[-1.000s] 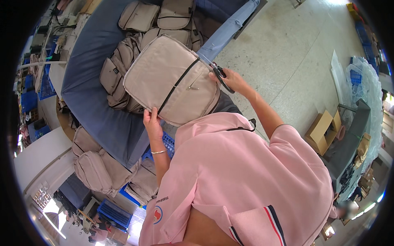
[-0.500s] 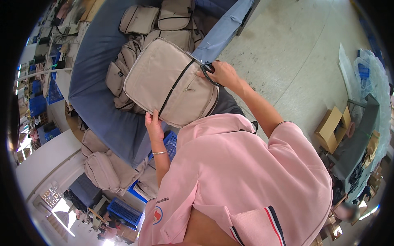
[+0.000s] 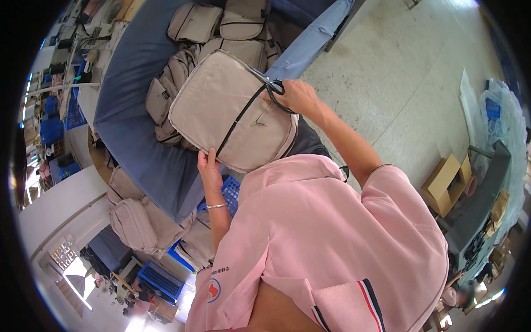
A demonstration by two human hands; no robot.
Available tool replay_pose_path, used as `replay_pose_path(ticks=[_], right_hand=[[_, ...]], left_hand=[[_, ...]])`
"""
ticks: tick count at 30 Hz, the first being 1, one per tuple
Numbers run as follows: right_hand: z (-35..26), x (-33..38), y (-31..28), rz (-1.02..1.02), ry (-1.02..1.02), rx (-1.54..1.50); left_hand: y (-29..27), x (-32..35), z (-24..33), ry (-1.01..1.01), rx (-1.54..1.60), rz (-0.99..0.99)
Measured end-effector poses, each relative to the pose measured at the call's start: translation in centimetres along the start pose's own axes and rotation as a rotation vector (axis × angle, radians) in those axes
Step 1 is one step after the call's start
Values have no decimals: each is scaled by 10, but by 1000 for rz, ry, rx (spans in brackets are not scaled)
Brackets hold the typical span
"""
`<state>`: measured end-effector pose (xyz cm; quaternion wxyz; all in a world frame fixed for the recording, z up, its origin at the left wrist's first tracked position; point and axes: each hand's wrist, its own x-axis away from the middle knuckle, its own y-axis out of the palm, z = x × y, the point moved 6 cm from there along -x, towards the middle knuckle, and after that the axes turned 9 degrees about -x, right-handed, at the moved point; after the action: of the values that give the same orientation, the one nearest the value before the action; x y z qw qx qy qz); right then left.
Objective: Trimming excess thread and loose ends from manufactured backpacks using a pair of scissors.
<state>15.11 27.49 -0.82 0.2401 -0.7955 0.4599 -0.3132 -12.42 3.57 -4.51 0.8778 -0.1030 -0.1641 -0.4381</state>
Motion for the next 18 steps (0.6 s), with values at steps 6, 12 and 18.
replay_pose_path(ticks=[6, 12, 18], right_hand=[[-1, 8, 10, 17, 71, -116], [22, 13, 39, 218, 131, -182], [21, 56, 73, 191, 37, -324]], left_hand=[[-1, 11, -14, -91, 6, 47], [40, 68, -5, -162, 194, 155], [2, 68, 66, 175, -162, 350]])
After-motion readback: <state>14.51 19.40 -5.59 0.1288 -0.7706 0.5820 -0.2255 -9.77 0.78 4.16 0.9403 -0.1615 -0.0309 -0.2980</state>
